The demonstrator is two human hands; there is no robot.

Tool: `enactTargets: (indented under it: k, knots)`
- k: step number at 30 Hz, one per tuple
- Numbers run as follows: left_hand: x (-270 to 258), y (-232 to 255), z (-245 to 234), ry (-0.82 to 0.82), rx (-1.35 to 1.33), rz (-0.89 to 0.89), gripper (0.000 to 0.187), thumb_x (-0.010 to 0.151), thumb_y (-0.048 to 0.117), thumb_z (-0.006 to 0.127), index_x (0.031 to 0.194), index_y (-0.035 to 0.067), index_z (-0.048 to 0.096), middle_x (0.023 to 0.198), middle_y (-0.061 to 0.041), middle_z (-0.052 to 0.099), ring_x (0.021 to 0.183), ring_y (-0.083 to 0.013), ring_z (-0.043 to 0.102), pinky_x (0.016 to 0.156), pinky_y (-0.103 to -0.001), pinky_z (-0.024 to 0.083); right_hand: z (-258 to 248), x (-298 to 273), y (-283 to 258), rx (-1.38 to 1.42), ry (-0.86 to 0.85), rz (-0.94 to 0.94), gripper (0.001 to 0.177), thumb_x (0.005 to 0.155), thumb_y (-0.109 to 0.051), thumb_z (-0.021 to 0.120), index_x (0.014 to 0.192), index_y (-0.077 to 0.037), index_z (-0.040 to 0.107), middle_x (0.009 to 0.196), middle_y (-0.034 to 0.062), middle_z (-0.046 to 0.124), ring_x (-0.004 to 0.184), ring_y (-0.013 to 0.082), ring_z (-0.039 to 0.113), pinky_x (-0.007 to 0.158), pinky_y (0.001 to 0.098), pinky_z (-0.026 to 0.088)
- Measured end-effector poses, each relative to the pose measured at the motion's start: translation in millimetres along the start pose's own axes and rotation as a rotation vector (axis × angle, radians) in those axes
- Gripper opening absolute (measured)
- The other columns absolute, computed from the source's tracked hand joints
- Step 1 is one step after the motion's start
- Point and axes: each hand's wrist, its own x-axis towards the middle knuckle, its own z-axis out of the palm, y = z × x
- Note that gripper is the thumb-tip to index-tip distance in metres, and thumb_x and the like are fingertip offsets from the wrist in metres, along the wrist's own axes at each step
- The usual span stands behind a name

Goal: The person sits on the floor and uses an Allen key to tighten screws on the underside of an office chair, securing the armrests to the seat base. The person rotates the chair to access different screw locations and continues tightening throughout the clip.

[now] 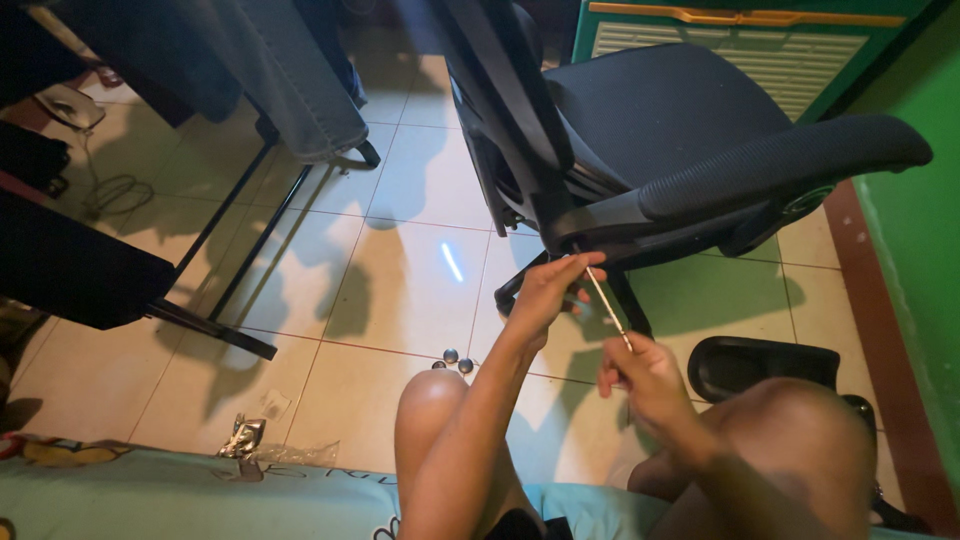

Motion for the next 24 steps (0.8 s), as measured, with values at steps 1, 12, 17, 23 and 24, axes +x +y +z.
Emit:
enactTargets:
  k: [1, 12, 17, 23, 24]
  knots:
    - [-1, 2, 0, -0.008, -0.024, -0.002, 0.035, 0.100, 0.037, 0.059, 0.120, 0.013, 0.076, 0.101, 0.001, 0.076, 0.073, -0.0047, 0.060, 0.063, -0.022, 0.049, 3, -2, -3, -0.285, 0.086, -0.188, 0.025, 0.095, -0.023, 0.069, 0.084, -0.001, 0.064, 0.065, 0.0085, 0.062, 0.056, 0.0193, 0.059, 0.056, 0.0303, 0.046]
    - [1, 4, 2, 0.077, -0.014, -0.025, 0.041, 0.098, 0.042, 0.065, 0.119, 0.009, 0.076, 0.093, 0.001, 0.072, 0.072, -0.0062, 0.060, 0.060, -0.023, 0.047, 1, -2, -12, 0.121, -0.153, 0.087, 0.071, 0.097, -0.062, 0.035, 0.104, -0.002, 0.071, 0.073, 0.0103, 0.069, 0.065, 0.0240, 0.067, 0.064, 0.0376, 0.055]
    - [0, 0, -3, -0.054, -0.102, -0.001, 0.040, 0.105, 0.035, 0.054, 0.131, 0.009, 0.070, 0.098, 0.003, 0.069, 0.082, -0.0061, 0.060, 0.067, -0.022, 0.048, -6, 2, -20, 0.571, -0.469, 0.273, 0.080, 0.101, -0.069, 0.025, 0.116, 0.000, 0.062, 0.082, 0.0123, 0.068, 0.069, 0.0290, 0.066, 0.068, 0.0412, 0.052]
    - [0, 2, -1, -0.124, -0.204, 0.008, 0.042, 0.107, 0.032, 0.050, 0.137, 0.006, 0.066, 0.098, 0.002, 0.067, 0.084, -0.0078, 0.059, 0.070, -0.023, 0.050, -7, 14, -14, 0.578, -0.369, 0.376, 0.046, 0.108, -0.043, 0.038, 0.114, -0.005, 0.064, 0.081, 0.0081, 0.066, 0.074, 0.0275, 0.066, 0.069, 0.0403, 0.052]
    - [-1, 3, -1, -0.123, -0.206, 0.006, 0.043, 0.107, 0.032, 0.050, 0.137, 0.005, 0.066, 0.097, 0.002, 0.067, 0.084, -0.0078, 0.059, 0.070, -0.023, 0.051, -8, 17, -11, 0.557, -0.360, 0.342, 0.042, 0.109, -0.040, 0.041, 0.111, -0.006, 0.064, 0.080, 0.0077, 0.065, 0.078, 0.0270, 0.067, 0.071, 0.0400, 0.053]
